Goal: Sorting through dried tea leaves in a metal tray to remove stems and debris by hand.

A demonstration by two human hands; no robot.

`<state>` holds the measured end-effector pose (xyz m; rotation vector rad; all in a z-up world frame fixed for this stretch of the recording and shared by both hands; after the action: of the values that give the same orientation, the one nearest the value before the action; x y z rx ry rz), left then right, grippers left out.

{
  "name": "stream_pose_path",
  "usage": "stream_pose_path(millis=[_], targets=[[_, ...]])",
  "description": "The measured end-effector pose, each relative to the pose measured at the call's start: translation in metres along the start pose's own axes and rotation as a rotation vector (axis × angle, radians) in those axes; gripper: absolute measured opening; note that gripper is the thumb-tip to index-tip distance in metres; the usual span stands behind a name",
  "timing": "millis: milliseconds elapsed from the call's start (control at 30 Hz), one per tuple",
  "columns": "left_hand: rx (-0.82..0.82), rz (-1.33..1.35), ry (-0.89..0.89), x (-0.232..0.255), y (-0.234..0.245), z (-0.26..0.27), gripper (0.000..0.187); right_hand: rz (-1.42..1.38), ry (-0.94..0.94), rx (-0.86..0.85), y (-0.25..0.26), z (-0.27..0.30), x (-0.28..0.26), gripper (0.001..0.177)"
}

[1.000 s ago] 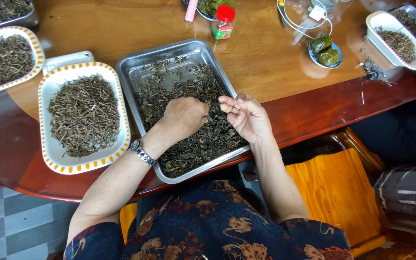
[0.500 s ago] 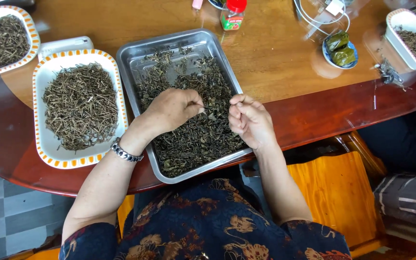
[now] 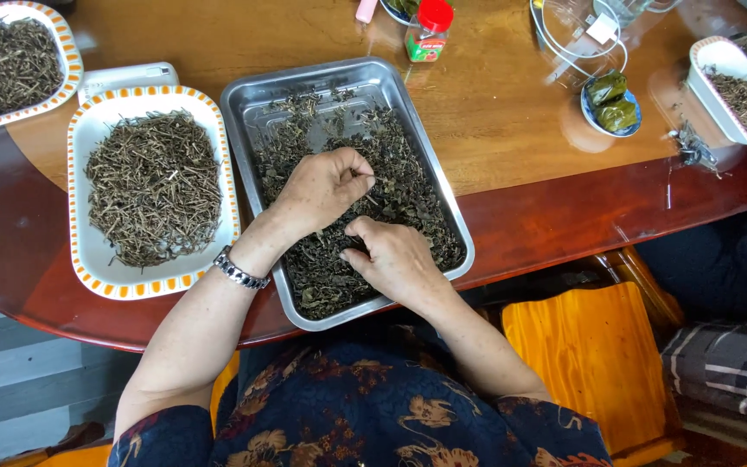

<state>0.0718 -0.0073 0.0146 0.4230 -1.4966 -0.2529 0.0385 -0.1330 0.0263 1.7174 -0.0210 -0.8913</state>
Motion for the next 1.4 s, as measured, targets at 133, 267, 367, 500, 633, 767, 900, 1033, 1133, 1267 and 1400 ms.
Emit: stream_pose_path(millis=[133, 267, 367, 500, 633, 767, 900, 1033, 1133, 1267, 1400], targets=[[0.006, 0.020, 0.007, 0.001, 0.003, 0.001, 0.014, -0.008, -0.017, -0.001, 0.006, 0.000, -0.010, 0.029], [0.035, 0.044, -0.010, -0.003, 0.003, -0.002, 0.014, 0.003, -0.040, 0.009, 0.007, 0.001, -0.009, 0.031], [0.036, 0.051, -0.003, 0.000, 0.005, 0.000, 0.014, 0.001, -0.047, 0.031, 0.007, 0.004, -0.003, 0.029], [0.022, 0.060, -0.006, 0.011, 0.009, 0.003, 0.018, -0.004, -0.043, 0.114, 0.004, 0.005, 0.009, 0.021], [0.034, 0.054, -0.012, 0.010, 0.010, 0.003, 0.017, -0.046, -0.031, 0.162, 0.009, 0.006, 0.007, 0.018], [0.058, 0.036, -0.054, 0.016, 0.013, 0.007, 0.015, -0.069, 0.004, 0.240, 0.021, 0.007, 0.006, 0.012], [0.083, -0.007, -0.096, 0.028, 0.015, 0.014, 0.011, -0.259, -0.019, 0.282, 0.029, 0.008, 0.021, 0.015], [0.124, -0.164, -0.084, 0.025, 0.021, 0.010, 0.014, -0.338, 0.025, 0.348, 0.036, 0.004, 0.048, 0.017], [0.159, -0.297, -0.015, 0.017, 0.033, 0.007, 0.016, -0.428, 0.021, 0.349, 0.038, -0.001, 0.061, 0.029], [0.208, -0.296, -0.025, 0.018, 0.041, 0.009, 0.016, -0.907, -0.155, 0.299, 0.036, -0.009, 0.073, 0.023], [0.188, -0.369, -0.003, 0.012, 0.035, 0.005, 0.015, -0.954, -0.078, 0.285, 0.032, -0.016, 0.072, 0.018]])
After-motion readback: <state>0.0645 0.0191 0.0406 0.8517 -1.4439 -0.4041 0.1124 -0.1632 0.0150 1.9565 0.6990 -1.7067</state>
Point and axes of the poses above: each hand's wrist, its own z-axis away from the middle knuckle, its own y-axis out of the back of the hand, x = y × z, the point moved 8 cm from there along -z, towards the middle knuckle, and after that the axes turned 5 degrees about y, right-handed, at the moved point
